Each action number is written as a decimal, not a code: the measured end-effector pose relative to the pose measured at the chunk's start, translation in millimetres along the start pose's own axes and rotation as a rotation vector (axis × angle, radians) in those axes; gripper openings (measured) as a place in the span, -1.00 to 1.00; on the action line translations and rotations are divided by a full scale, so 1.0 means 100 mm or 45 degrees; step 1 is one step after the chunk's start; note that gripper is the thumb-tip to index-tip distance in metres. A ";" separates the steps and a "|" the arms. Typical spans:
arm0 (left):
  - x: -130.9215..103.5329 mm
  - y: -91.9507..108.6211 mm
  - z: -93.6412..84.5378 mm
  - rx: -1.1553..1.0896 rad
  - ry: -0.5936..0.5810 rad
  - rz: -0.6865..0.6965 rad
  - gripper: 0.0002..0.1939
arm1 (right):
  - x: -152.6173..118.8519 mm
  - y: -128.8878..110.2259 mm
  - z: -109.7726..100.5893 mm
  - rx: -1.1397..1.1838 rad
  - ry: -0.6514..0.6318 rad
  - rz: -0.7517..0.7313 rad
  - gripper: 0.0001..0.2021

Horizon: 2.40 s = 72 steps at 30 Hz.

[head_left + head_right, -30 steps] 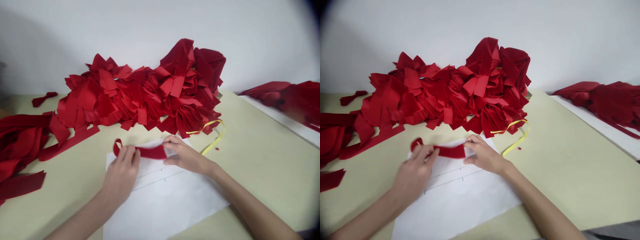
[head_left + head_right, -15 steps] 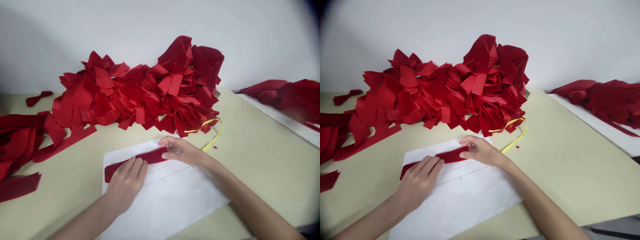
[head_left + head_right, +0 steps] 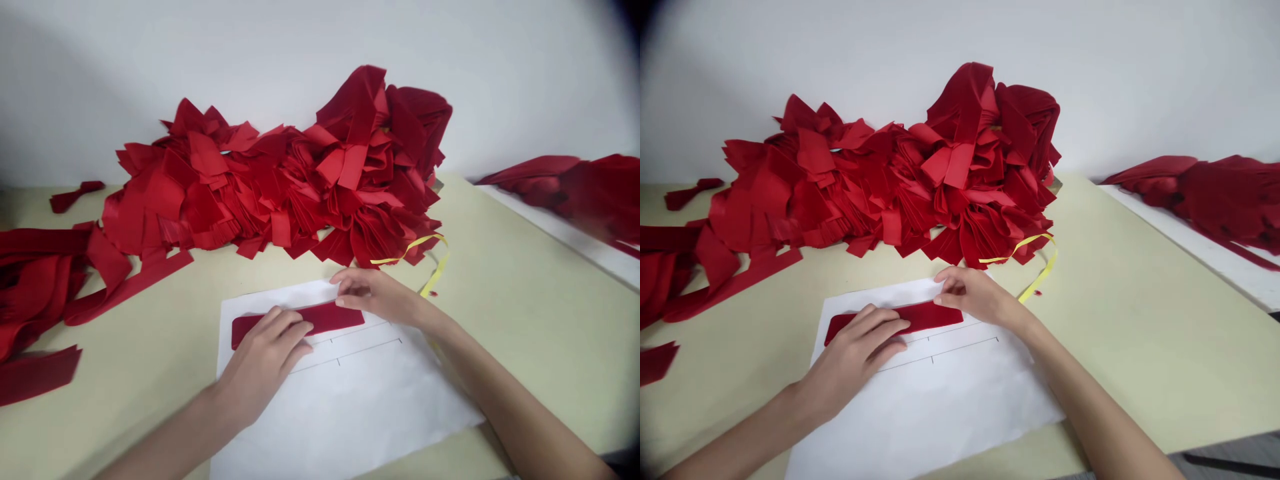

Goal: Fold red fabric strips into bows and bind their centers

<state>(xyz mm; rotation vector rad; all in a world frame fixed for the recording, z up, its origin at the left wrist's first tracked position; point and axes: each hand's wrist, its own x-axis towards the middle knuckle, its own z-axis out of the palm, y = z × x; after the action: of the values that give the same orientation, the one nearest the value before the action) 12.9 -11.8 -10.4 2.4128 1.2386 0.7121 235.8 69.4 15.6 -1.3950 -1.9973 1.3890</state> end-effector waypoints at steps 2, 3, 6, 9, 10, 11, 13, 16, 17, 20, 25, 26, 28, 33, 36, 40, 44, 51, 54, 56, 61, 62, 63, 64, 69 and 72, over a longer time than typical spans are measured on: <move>0.01 -0.02 -0.11 -0.076 0.072 -0.070 -0.77 | -0.01 -0.01 -0.03 -0.052 0.028 -0.008 -0.71; 0.02 -0.05 -0.19 -0.095 0.112 -0.123 -0.77 | -0.02 -0.01 -0.05 -0.086 0.048 -0.015 -0.72; 0.02 -0.21 -0.49 -0.119 0.138 -0.358 -0.72 | -0.07 -0.02 -0.12 -0.255 0.112 -0.009 -0.79; -0.03 -0.44 -0.72 -0.123 -0.124 -0.458 -0.53 | -0.11 -0.04 -0.17 -0.490 0.091 0.079 -0.68; -0.06 -0.51 -0.75 -0.133 -0.250 -0.416 -0.44 | -0.12 -0.06 -0.18 -0.537 0.052 0.119 -0.62; -0.09 -0.56 -0.77 -0.133 -0.350 -0.374 -0.36 | -0.13 -0.07 -0.18 -0.560 0.008 0.157 -0.58; -0.13 -0.63 -0.74 -0.112 -0.473 -0.329 -0.26 | -0.13 -0.10 -0.16 -0.557 -0.067 0.226 -0.60; -0.15 -0.64 -0.67 -0.050 -0.532 -0.369 -0.22 | -0.12 -0.15 -0.11 -0.526 -0.085 0.304 -0.67; -0.15 -0.63 -0.65 -0.029 -0.539 -0.390 -0.22 | -0.11 -0.15 -0.09 -0.518 -0.083 0.315 -0.69; -0.15 -0.65 -0.66 0.034 -0.535 -0.437 -0.24 | -0.09 -0.15 -0.08 -0.506 -0.091 0.329 -0.69; -0.20 -0.85 -0.79 0.140 -0.563 -0.463 -0.20 | -0.06 -0.10 -0.15 -0.507 -0.134 0.311 -0.67; -0.22 -0.89 -0.82 0.157 -0.555 -0.461 -0.19 | -0.06 -0.09 -0.17 -0.507 -0.144 0.306 -0.67; -0.26 -0.93 -0.86 0.177 -0.525 -0.470 -0.19 | -0.06 -0.09 -0.20 -0.508 -0.166 0.305 -0.67; -0.22 -0.78 -0.88 0.111 -0.469 -0.491 -0.22 | -0.10 -0.10 -0.21 -0.503 -0.219 0.316 -0.66; -0.11 -0.61 -0.82 -0.086 -0.441 -0.516 -0.34 | -0.09 -0.11 -0.19 -0.498 -0.233 0.321 -0.67; -0.04 -0.52 -0.72 -0.269 -0.331 -0.748 -0.56 | -0.08 -0.11 -0.21 -0.490 -0.250 0.298 -0.65; -0.06 -0.58 -0.68 -0.309 -0.225 -0.880 -0.60 | -0.09 -0.11 -0.25 -0.414 -0.324 0.264 -0.62; -0.05 -0.58 -0.68 -0.401 -0.229 -0.935 -0.68 | -0.10 -0.12 -0.23 -0.479 -0.248 0.251 -0.67; -0.04 -0.54 -0.69 -0.426 -0.193 -0.956 -0.71 | -0.10 -0.12 -0.23 -0.489 -0.261 0.249 -0.67; -0.04 -0.51 -0.70 -0.463 -0.191 -0.950 -0.71 | -0.11 -0.11 -0.25 -0.489 -0.278 0.283 -0.67; -0.03 -0.49 -0.72 -0.508 -0.271 -0.937 -0.72 | -0.13 -0.07 -0.29 -0.408 -0.319 0.338 -0.66; -0.03 -0.50 -0.71 -0.495 -0.282 -0.932 -0.72 | -0.13 -0.06 -0.30 -0.403 -0.327 0.338 -0.65; -0.03 -0.52 -0.70 -0.482 -0.292 -0.925 -0.72 | -0.13 -0.06 -0.30 -0.401 -0.335 0.342 -0.64; -0.04 -0.53 -0.69 -0.472 -0.302 -0.918 -0.72 | -0.13 -0.06 -0.30 -0.400 -0.344 0.350 -0.64; -0.06 -0.60 -0.65 -0.472 -0.290 -0.903 -0.68 | -0.14 -0.08 -0.29 -0.393 -0.359 0.386 -0.64; -0.07 -0.60 -0.64 -0.468 -0.289 -0.911 -0.68 | -0.15 -0.09 -0.30 -0.401 -0.367 0.400 -0.65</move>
<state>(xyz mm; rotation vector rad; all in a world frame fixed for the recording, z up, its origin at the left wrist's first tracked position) -66.2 20.6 10.2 1.5440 1.5639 0.3839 258.7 71.9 40.9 -1.7971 -2.3392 1.5272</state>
